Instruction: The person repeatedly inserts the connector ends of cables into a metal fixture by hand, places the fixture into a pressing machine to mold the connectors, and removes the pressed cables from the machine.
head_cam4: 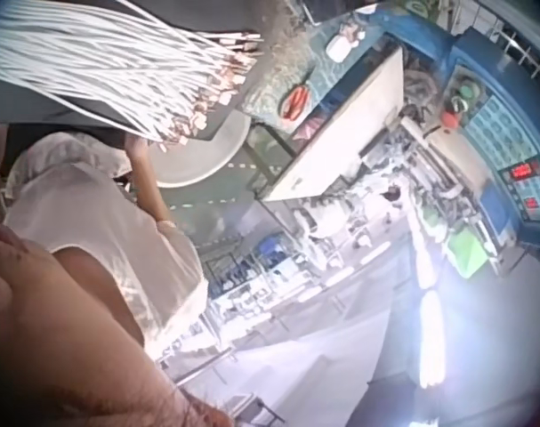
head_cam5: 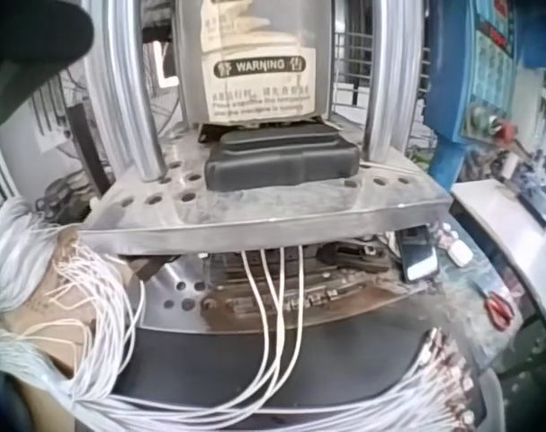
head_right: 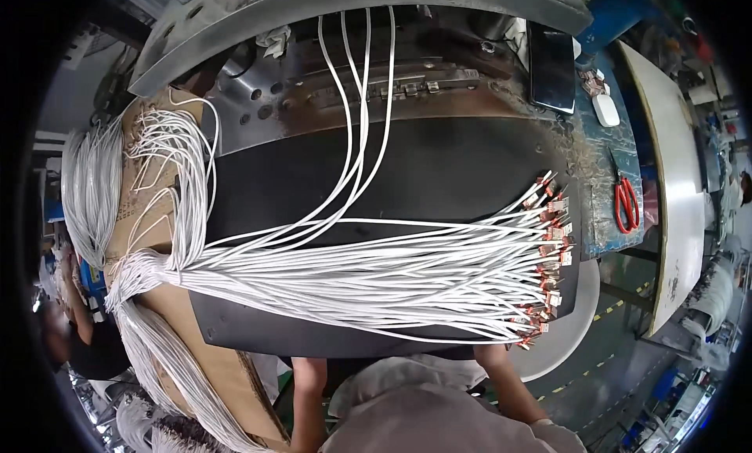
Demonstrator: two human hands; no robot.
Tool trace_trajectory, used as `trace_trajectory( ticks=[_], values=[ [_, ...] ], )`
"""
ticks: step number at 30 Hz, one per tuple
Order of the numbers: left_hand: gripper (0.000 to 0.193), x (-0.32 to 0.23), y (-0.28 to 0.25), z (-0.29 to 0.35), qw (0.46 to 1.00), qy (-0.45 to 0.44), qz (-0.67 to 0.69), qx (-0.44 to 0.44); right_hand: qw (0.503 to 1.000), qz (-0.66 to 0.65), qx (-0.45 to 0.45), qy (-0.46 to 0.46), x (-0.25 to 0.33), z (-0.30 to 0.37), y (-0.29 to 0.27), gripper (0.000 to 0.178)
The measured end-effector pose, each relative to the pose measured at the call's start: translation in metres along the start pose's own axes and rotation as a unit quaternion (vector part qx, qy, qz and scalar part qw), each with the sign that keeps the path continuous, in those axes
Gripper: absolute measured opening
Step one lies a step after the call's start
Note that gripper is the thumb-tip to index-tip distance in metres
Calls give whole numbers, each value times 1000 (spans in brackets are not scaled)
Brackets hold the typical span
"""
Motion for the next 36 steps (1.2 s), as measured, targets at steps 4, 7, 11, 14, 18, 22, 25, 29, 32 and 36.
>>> trace_trajectory(
  ticks=[4, 7, 11, 14, 18, 22, 25, 29, 32, 36],
  values=[
    [56, -2, -2, -4, 985, 78, -107, -114, 996, -47, 10, -68, 10, -17, 28, 67],
    [54, -9, 5, -5, 986, 82, -98, -109, 968, -248, 26, -28, 5, -21, 33, 71],
    [54, -15, 7, -6, 987, 80, -77, -115, 973, -222, 63, -8, 12, -27, 38, 74],
    [54, -18, 7, -4, 987, 81, -74, -117, 970, -217, 106, -20, 21, -34, 45, 76],
    [48, -34, 16, 0, 977, -85, -189, -44, 949, -279, 122, 83, 65, -40, 91, 70],
    [35, -126, 146, -2, 807, -115, -439, 378, 886, 11, 423, 190, 107, -3, 125, 40],
    [36, -174, 204, -40, 775, 177, -509, 329, 765, 149, 621, -80, 230, -13, 184, 31],
    [40, -194, 258, -110, 561, 436, -669, 219, 699, 538, 291, -370, 335, -92, 208, 21],
    [40, -200, 244, -134, 457, 410, -759, 215, 627, 638, 203, -398, 343, -137, 196, 13],
    [32, -287, 176, -169, 346, 378, -859, 12, 634, 611, 290, -375, 335, -140, 186, 13]
  ],
)
Point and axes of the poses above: each hand's wrist, its own z-axis away from the middle knuckle, its own y-axis out of the palm, x = y × z, the point moved 4 cm from there along -z, towards the middle knuckle, and after that the axes turned 5 degrees about x, right-handed, at the moved point
